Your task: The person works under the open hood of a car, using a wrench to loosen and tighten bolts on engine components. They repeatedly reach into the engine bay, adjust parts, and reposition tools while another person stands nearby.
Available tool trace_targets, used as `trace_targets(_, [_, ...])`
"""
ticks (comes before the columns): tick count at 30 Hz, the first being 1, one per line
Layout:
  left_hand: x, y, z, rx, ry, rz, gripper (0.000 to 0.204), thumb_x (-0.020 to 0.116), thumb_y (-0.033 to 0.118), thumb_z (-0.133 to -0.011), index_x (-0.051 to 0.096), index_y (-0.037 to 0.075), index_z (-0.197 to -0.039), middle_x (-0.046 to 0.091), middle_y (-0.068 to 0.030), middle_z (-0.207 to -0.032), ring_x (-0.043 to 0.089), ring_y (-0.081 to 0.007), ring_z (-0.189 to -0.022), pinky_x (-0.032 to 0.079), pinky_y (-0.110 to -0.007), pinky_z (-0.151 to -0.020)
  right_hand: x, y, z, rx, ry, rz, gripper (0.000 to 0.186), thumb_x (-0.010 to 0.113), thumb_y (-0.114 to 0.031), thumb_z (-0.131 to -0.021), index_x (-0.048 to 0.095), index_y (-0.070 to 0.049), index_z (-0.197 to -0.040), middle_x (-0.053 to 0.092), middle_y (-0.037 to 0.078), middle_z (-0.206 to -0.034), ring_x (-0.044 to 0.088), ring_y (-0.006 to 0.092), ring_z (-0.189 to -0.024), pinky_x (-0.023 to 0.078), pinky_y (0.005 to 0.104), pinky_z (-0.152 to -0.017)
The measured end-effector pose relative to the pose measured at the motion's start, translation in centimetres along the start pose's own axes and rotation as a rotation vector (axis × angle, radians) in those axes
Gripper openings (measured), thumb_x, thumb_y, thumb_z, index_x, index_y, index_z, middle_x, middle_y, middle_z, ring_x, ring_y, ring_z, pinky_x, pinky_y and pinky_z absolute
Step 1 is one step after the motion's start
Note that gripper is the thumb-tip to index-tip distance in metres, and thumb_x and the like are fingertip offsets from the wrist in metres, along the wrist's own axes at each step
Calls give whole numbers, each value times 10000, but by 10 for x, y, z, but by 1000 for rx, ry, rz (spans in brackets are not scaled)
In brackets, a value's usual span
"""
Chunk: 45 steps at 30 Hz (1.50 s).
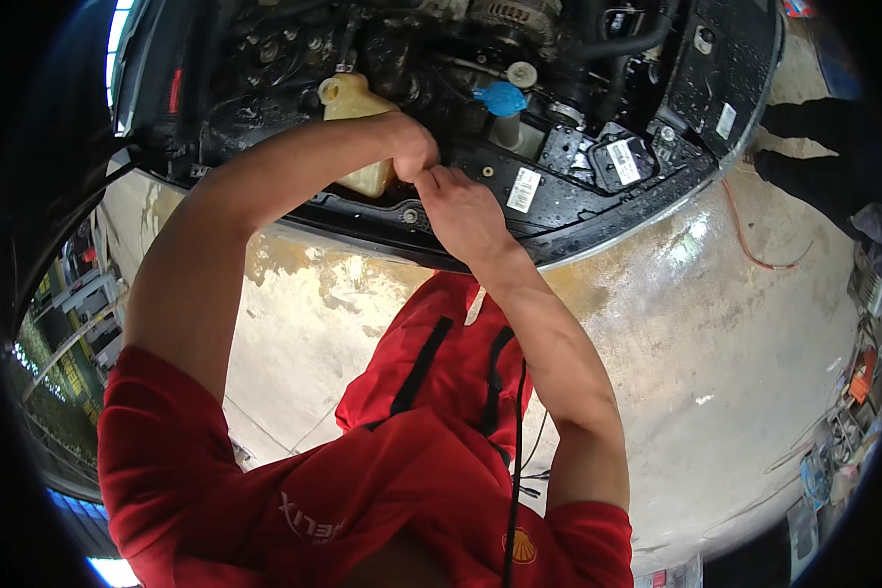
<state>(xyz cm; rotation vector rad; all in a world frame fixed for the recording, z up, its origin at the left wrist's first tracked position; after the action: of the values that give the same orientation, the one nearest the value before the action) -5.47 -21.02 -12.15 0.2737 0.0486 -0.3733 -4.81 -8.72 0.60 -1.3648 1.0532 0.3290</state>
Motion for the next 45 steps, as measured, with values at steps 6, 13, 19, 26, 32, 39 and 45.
trace_targets(6, [9,-6,-10,59,-49,-163,344,662,167,-873,797,116,-1186,752,-81,-1250,692,-278,-1113,588,-429,-910,34,-45,-25,-100,-21,-30,129,608,-107,-882,635,-36,-986,686,129,-968,723,269,-931,609,368,-724])
trace_targets(13, [-1,2,6,29,-60,-121,380,699,198,-860,785,112,-1221,745,-97,-1265,689,-308,-1132,571,-455,-933,25,-35,-20,17,-119,-86,123,575,-93,-918,641,-47,-1012,687,145,-982,716,312,-955,600,415,-803])
trace_targets(19, [-3,15,13,-6,-80,-117,482,773,193,-808,751,180,-1289,736,-108,-1286,672,-326,-1204,557,-484,-948,4,3,7,51,-130,16,118,585,-74,-891,609,-41,-1002,687,107,-937,717,276,-925,606,396,-739])
trace_targets(26, [0,-13,8,-224,-17,226,504,766,181,-806,736,214,-1307,738,-21,-1296,674,-262,-1128,558,-423,-948,20,-44,-28,-124,54,31,125,596,-102,-887,632,-30,-983,703,130,-983,715,278,-997,626,373,-765])
trace_targets(32, [2,0,2,-20,5,-19,452,740,192,-852,746,177,-1304,721,-75,-1328,672,-303,-1189,558,-448,-956,7,-9,-6,106,-170,10,131,571,-94,-916,636,-41,-1017,708,154,-992,724,303,-980,619,411,-753])
trace_targets(39, [-2,6,9,-75,-17,-13,470,758,176,-824,745,157,-1293,712,-108,-1338,667,-323,-1202,555,-453,-948,1,14,3,110,-116,-111,114,592,-90,-942,622,-34,-1036,699,150,-975,715,362,-923,593,455,-793])
trace_targets(45, [5,-25,-8,-217,71,574,406,722,164,-812,776,167,-1215,755,-84,-1182,696,-302,-1082,561,-435,-896,29,-24,-24,46,-69,-130,161,611,-101,-938,628,-52,-1091,693,150,-1034,713,360,-929,596,463,-787])
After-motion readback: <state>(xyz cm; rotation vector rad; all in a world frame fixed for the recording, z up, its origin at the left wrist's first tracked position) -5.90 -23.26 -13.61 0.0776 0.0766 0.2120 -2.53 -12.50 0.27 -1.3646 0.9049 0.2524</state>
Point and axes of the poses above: each hand's wrist, its own z-axis away from the middle knuckle, its own x-axis out of the palm, y = z × x, the point moved 6 cm from there along -z, towards the middle knuckle
